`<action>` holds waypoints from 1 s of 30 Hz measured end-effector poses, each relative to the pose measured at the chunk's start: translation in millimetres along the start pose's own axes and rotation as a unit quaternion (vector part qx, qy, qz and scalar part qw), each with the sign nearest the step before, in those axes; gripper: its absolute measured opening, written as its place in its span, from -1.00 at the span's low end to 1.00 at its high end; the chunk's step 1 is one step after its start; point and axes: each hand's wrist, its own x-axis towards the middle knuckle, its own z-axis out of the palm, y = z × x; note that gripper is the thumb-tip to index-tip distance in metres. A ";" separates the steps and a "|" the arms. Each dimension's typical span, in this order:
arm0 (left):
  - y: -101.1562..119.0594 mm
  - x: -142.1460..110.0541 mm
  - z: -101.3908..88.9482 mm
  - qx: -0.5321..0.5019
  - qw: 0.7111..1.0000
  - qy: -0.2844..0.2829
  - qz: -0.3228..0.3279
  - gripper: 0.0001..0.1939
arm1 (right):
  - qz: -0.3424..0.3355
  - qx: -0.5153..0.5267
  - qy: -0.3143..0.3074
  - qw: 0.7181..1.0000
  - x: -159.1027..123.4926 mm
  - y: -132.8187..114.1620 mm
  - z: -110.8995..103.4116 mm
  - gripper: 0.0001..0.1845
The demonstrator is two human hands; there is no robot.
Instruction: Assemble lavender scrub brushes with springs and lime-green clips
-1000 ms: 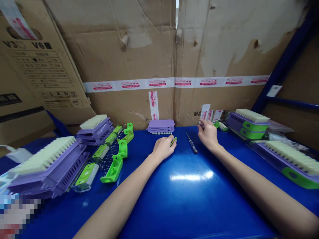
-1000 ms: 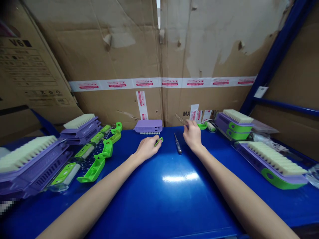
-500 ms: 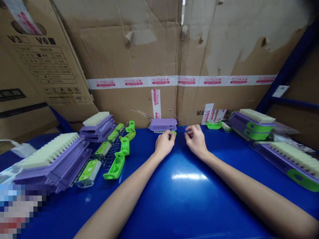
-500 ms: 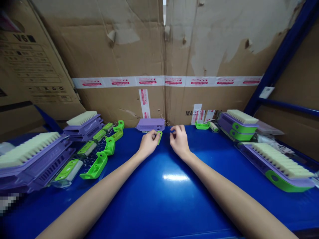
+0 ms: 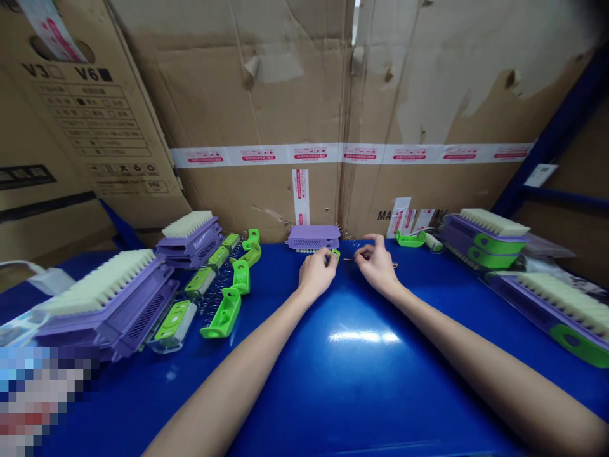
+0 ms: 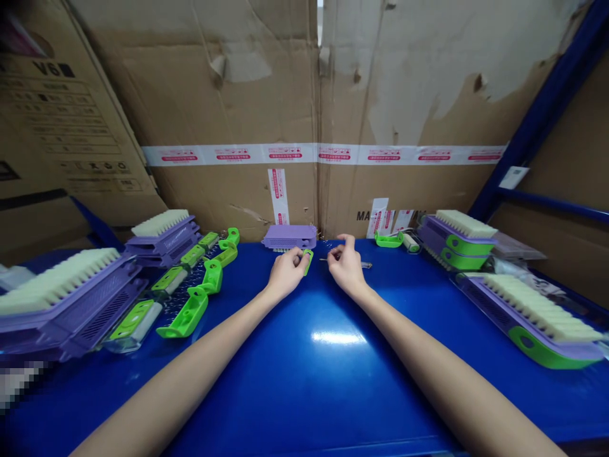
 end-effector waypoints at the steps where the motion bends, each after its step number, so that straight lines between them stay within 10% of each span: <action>1: -0.1 -0.1 0.0 -0.001 1.000 -0.002 0.001 -0.76 | -0.012 -0.056 -0.009 0.998 3.0 0.7 -4.9 -0.62; 5: 0.6 -1.1 -0.6 -0.003 1.000 -0.011 -0.003 -0.76 | -0.045 -0.219 -0.056 0.973 20.8 9.5 -35.4 -0.78; 14: 1.5 -1.2 -1.8 0.002 1.000 -0.018 -0.006 -0.76 | -0.014 -0.238 -0.214 0.947 33.8 40.4 -62.3 -0.82; 30: 1.5 -1.2 -0.4 0.021 1.000 -0.014 -0.004 -0.77 | 0.096 -0.545 -0.079 0.829 28.5 36.9 -66.7 -0.69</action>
